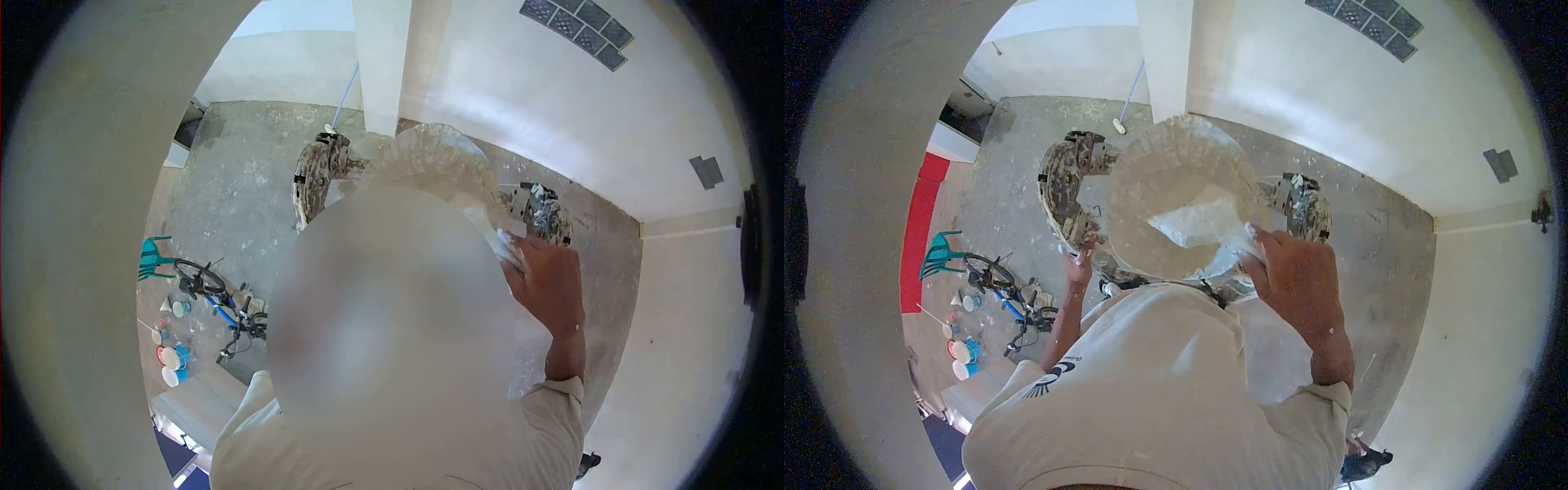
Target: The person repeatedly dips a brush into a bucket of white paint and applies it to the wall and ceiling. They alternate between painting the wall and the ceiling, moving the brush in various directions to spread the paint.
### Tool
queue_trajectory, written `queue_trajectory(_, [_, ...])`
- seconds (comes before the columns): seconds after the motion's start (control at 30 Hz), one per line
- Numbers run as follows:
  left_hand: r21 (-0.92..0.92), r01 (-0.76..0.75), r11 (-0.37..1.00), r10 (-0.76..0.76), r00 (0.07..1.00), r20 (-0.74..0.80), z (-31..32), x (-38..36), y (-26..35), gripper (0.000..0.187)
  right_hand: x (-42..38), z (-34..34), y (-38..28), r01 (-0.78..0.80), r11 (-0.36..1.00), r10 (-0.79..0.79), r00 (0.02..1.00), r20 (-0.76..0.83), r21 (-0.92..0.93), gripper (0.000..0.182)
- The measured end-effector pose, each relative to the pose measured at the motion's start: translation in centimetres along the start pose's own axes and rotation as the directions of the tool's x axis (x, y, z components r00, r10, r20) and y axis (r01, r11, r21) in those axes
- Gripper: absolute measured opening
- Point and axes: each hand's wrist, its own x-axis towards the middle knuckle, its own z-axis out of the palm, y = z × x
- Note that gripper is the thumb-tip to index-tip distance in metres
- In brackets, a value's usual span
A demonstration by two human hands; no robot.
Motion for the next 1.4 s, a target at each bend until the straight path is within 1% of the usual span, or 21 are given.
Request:
queue_trajectory(0.23, [0.075, -0.035, 0.997, 0.034, 0.999, 0.011, 0.2, 0.2, 0.6, 0.025, -0.4, -0.4, 1.2, -0.013, 0.948, 0.002, 0.999, 0.037, 0.319, 0.028])
queue_trajectory(0.3, [0.096, -0.040, 0.995, 0.038, 0.999, 0.024, -0.4, 0.0, -0.6, 0.026, -0.8, -0.8, 1.1, -0.400, 0.627, 0.210, 0.913, 0.349, 0.668, 0.031])
queue_trajectory(0.4, [0.142, -0.034, 0.989, 0.028, 0.999, 0.043, -0.1, 0.1, 0.1, 0.025, -1.4, -0.4, 1.9, -0.400, 0.355, 0.160, 0.917, 0.367, 0.845, 0.028])
queue_trajectory(0.5, [-0.157, -0.037, 0.987, 0.035, 0.999, -0.013, 0.3, 0.0, -0.5, 0.025, -1.6, -0.5, 1.7, -0.389, 0.169, 0.228, 0.909, 0.348, 0.906, 0.023])
queue_trajectory(0.53, [0.004, -0.060, 0.998, 0.060, 0.997, 0.057, 0.0, -0.3, -0.9, 0.024, -2.4, -0.5, 1.6, -0.375, 0.166, 0.226, 0.915, 0.335, 0.912, 0.023])
queue_trajectory(0.6, [0.244, 0.003, 0.970, -0.039, 0.989, 0.145, -1.3, -0.2, -0.7, 0.025, -3.1, 0.5, 1.2, -0.266, 0.255, 0.576, 0.814, 0.074, 0.930, 0.021])
queue_trajectory(0.63, [0.463, -0.087, 0.882, 0.051, 0.995, 0.089, -1.3, -0.6, -0.8, 0.027, -2.9, 0.7, 2.7, 0.064, 0.735, 0.217, 0.921, -0.323, 0.676, 0.021])
queue_trajectory(0.67, [0.472, -0.070, 0.879, 0.036, 0.996, 0.079, -1.5, -0.7, -1.5, 0.037, -2.5, 0.6, 4.3, 0.410, 0.898, -0.274, 0.807, -0.523, 0.162, 0.021])
queue_trajectory(0.7, [0.477, -0.046, 0.878, 0.011, 0.997, 0.075, -1.7, -0.7, -2.4, 0.048, -2.3, -1.1, 4.3, 0.134, 0.648, 0.076, 0.968, -0.239, 0.750, 0.023])
queue_trajectory(0.73, [0.426, 0.009, 0.905, -0.049, 0.996, 0.081, -1.6, -0.7, -2.3, 0.048, -2.1, -3.1, 4.0, -0.270, 0.131, 0.157, 0.956, 0.249, 0.954, 0.028])
queue_trajectory(0.77, [0.440, 0.015, 0.898, -0.092, 0.984, 0.155, -2.0, -0.3, -2.5, 0.044, -1.2, -4.5, 3.1, -0.213, 0.118, 0.111, 0.973, 0.201, 0.970, 0.028])
queue_trajectory(0.83, [0.395, -0.135, 0.909, 0.040, 0.970, 0.240, -2.0, 0.6, -1.4, 0.040, 0.9, -7.0, 0.9, 0.188, 0.806, 0.010, 0.944, -0.330, 0.561, 0.037])
queue_trajectory(0.9, [0.339, -0.132, 0.932, 0.064, 0.977, 0.205, -1.1, 0.1, -1.4, 0.039, 5.0, -8.2, -1.2, 0.490, 0.870, -0.342, 0.537, -0.771, -0.045, 0.032])
queue_trajectory(0.93, [0.297, -0.127, 0.946, 0.071, 0.978, 0.194, -0.9, 0.5, -1.2, 0.038, 6.6, -10.7, -3.8, 0.603, 0.773, -0.307, 0.629, -0.714, 0.199, 0.036])
queue_trajectory(0.97, [0.253, -0.116, 0.960, 0.071, 0.982, 0.177, -0.9, 0.4, -1.2, 0.037, 7.2, -12.1, -5.4, 0.647, 0.756, -0.378, 0.558, -0.738, 0.102, 0.038])
queue_trajectory(1.0, [0.263, -0.124, 0.957, 0.082, 0.983, 0.165, -0.8, 0.3, -1.2, 0.037, 8.2, -13.3, -6.8, 0.637, 0.745, -0.373, 0.643, -0.669, 0.197, 0.036])
queue_trajectory(1.1, [0.430, -0.359, 0.828, 0.323, 0.933, 0.156, -0.6, 0.7, -1.2, 0.034, 11.1, -15.5, -11.3, 0.786, 0.615, -0.425, 0.387, -0.818, 0.053, 0.037])
queue_trajectory(1.13, [0.435, -0.357, 0.826, 0.323, 0.934, 0.153, -0.5, 0.4, -0.4, 0.034, 11.2, -16.4, -12.6, 0.774, 0.629, -0.425, 0.422, -0.801, 0.074, 0.037])
queue_trajectory(1.2, [0.451, -0.118, 0.885, 0.104, 0.993, 0.054, 0.3, -0.1, 1.4, 0.033, 12.6, -15.7, -14.1, 0.813, 0.580, -0.433, 0.366, -0.824, 0.057, 0.038])
queue_trajectory(1.33, [0.420, -0.197, 0.886, 0.169, 0.980, 0.103, -0.7, 0.8, -2.1, 0.031, 10.7, -12.4, -13.7, 0.756, 0.653, -0.599, 0.541, -0.590, 0.030, 0.040])
queue_trajectory(1.4, [0.495, -0.074, 0.866, 0.050, 0.997, 0.061, -0.8, 1.0, -3.1, 0.032, 9.6, -12.8, -12.6, 0.754, 0.657, -0.595, 0.521, -0.613, 0.004, 0.037])
